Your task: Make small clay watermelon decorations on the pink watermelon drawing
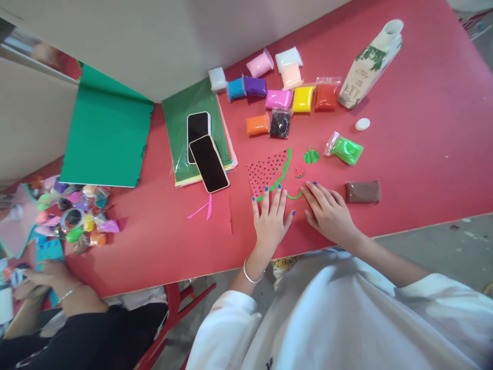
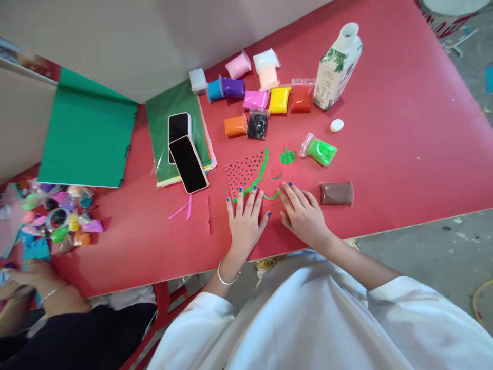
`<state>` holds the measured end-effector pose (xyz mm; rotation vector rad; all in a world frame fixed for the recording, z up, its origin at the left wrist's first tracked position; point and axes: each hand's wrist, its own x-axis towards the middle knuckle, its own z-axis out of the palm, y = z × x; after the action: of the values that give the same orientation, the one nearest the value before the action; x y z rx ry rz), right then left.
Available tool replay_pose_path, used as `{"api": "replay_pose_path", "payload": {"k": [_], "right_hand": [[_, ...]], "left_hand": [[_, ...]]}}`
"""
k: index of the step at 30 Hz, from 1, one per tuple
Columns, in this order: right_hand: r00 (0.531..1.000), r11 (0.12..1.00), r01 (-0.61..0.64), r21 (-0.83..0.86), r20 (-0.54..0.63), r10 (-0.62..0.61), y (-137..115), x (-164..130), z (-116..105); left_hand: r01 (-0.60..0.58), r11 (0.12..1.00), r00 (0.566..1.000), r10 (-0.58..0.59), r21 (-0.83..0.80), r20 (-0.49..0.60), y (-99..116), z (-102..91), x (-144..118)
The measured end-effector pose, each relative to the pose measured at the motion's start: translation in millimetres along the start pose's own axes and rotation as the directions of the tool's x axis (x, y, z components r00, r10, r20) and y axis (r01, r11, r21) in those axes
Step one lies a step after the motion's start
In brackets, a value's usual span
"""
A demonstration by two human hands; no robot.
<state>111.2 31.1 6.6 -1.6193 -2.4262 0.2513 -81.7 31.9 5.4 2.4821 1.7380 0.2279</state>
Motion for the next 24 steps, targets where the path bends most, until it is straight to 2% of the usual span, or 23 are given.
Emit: {"api": "replay_pose_path", "payload": {"k": [13, 24], "right_hand": [[0.998, 0.998, 0.049, -0.05, -0.035, -0.051, 0.6, -4.0, 1.7], [0.997, 0.994, 0.055, -0.098, -0.044, -0.06, -1.2, -4.4, 5.3]], "left_hand": [[-0.037, 0.998, 0.998, 0.04, 0.058, -0.054, -4.1, 0.3, -3.5], [-0.076, 0.991, 0.996, 0.079, 0.114, -0.027, -2.9, -1.5, -4.6]]}}
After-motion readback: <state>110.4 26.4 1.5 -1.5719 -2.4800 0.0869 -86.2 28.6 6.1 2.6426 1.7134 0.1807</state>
